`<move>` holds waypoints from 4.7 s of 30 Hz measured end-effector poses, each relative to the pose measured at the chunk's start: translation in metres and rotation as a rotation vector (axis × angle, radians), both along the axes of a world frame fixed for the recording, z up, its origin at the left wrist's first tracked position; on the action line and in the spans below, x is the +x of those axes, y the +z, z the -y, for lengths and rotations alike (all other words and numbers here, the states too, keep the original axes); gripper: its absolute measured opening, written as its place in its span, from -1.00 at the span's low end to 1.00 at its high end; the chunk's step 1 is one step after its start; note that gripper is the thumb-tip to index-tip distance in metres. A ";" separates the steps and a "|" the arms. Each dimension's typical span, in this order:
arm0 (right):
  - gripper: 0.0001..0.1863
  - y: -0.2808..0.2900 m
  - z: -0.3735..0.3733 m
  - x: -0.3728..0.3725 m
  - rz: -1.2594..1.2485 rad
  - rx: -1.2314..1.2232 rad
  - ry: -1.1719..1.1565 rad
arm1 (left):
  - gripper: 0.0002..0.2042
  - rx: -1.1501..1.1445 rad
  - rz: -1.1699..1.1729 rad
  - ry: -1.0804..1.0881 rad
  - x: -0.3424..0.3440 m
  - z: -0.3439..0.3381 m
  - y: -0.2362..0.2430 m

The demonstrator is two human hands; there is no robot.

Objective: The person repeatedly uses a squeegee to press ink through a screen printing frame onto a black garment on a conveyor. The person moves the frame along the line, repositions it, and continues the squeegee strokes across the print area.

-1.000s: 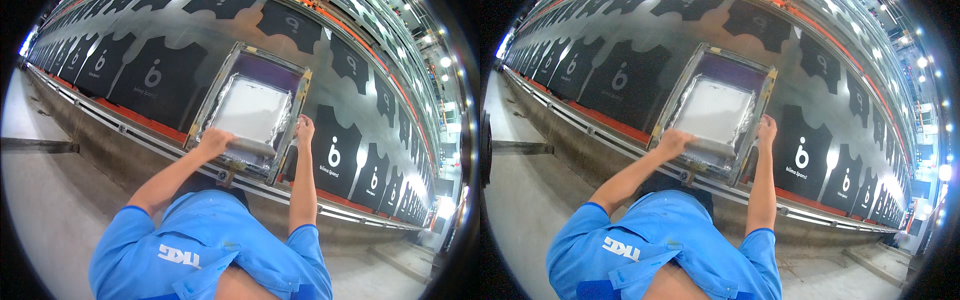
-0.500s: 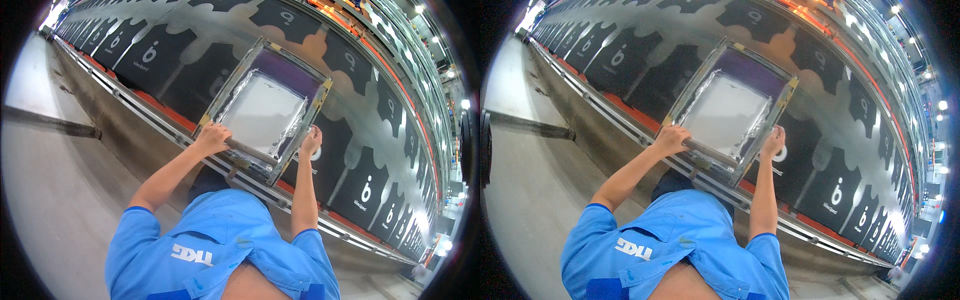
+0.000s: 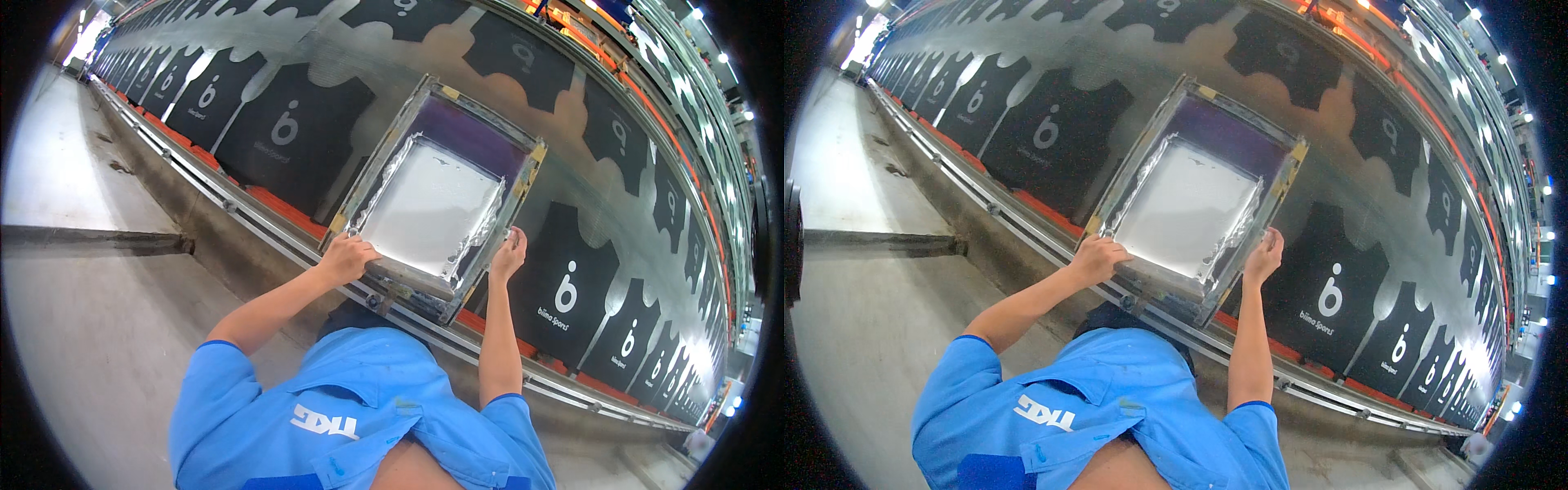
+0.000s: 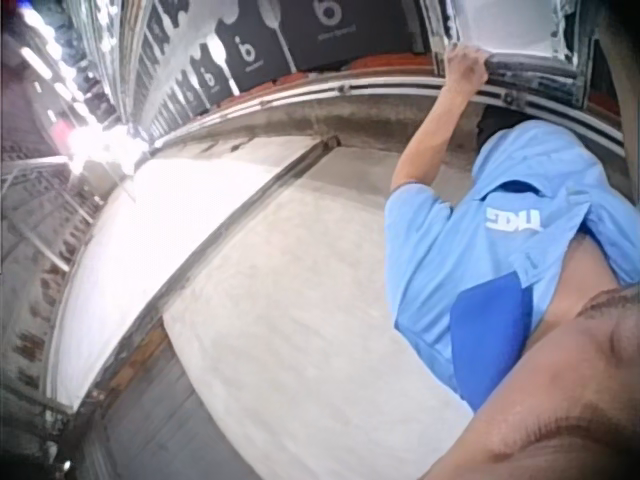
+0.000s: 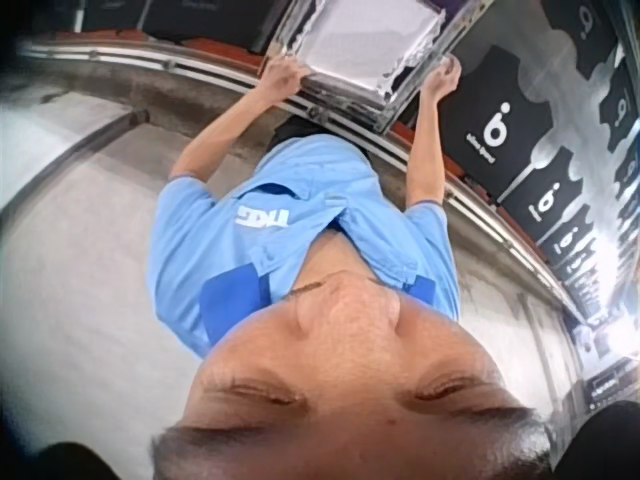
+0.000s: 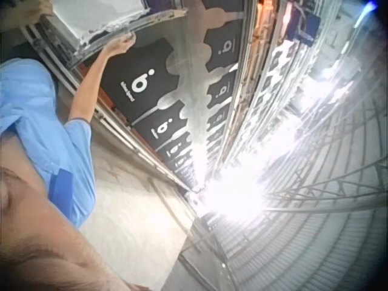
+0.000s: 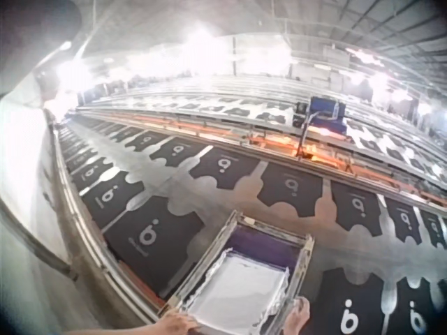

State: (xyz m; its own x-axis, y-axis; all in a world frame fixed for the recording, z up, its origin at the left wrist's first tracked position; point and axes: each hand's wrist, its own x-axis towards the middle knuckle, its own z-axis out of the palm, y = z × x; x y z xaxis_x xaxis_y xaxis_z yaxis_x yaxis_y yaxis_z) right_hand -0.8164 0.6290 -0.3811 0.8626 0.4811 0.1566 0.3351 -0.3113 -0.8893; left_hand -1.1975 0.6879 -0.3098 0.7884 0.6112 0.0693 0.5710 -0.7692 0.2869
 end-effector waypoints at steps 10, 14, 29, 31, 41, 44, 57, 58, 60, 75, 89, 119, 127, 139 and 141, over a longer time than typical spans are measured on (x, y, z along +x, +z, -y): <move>-0.70 0.010 0.010 0.014 0.047 -0.263 0.151 | -0.76 -0.043 0.128 -0.011 0.112 -0.157 0.002; -0.57 0.051 0.025 0.049 0.632 -0.721 0.448 | -0.60 -0.166 -0.103 -0.046 0.181 -0.245 0.034; -0.37 0.097 -0.185 0.094 0.515 -0.925 0.616 | -0.52 -0.248 -0.279 -0.122 0.243 -0.315 0.029; -0.39 0.101 -0.177 0.085 0.539 -0.939 0.643 | -0.53 -0.238 -0.284 -0.114 0.235 -0.304 0.028; -0.56 0.070 -0.038 -0.015 0.537 -0.703 0.689 | -0.69 -0.206 -0.214 -0.074 0.125 -0.166 0.004; -0.68 0.064 0.019 -0.061 0.544 -0.608 0.674 | -0.70 -0.184 -0.140 -0.083 0.078 -0.109 -0.015; -0.47 0.078 0.138 -0.147 0.576 -0.558 0.753 | -0.48 -0.111 -0.061 -0.064 -0.021 0.027 0.003; -0.45 0.088 0.134 -0.141 0.575 -0.581 0.782 | -0.53 -0.141 -0.105 -0.070 -0.015 0.015 0.009; -0.54 0.099 0.095 -0.111 0.590 -0.657 0.825 | -0.63 -0.189 -0.193 -0.092 0.012 -0.029 0.018; -0.21 0.097 -0.178 0.093 0.606 -0.848 0.581 | -0.51 -0.202 -0.241 -0.208 0.245 -0.339 0.016; -0.61 0.067 -0.105 0.036 0.500 -0.703 0.599 | -0.54 -0.047 -0.121 -0.147 0.176 -0.247 -0.003; -0.08 0.041 -0.009 -0.045 0.044 -0.885 1.075 | -0.49 -0.611 -0.262 -0.344 0.116 -0.122 -0.044; -0.66 0.032 0.011 0.019 0.321 -0.231 -0.028 | -0.37 -0.235 -0.093 -0.096 0.206 -0.241 0.031; -0.69 -0.016 0.005 0.015 -0.042 -0.079 -0.028 | -0.52 -0.229 -0.189 -0.169 0.237 -0.267 0.023; -0.68 0.006 0.003 0.011 -0.165 -0.133 0.016 | -0.56 -0.147 -0.140 -0.157 0.210 -0.248 0.018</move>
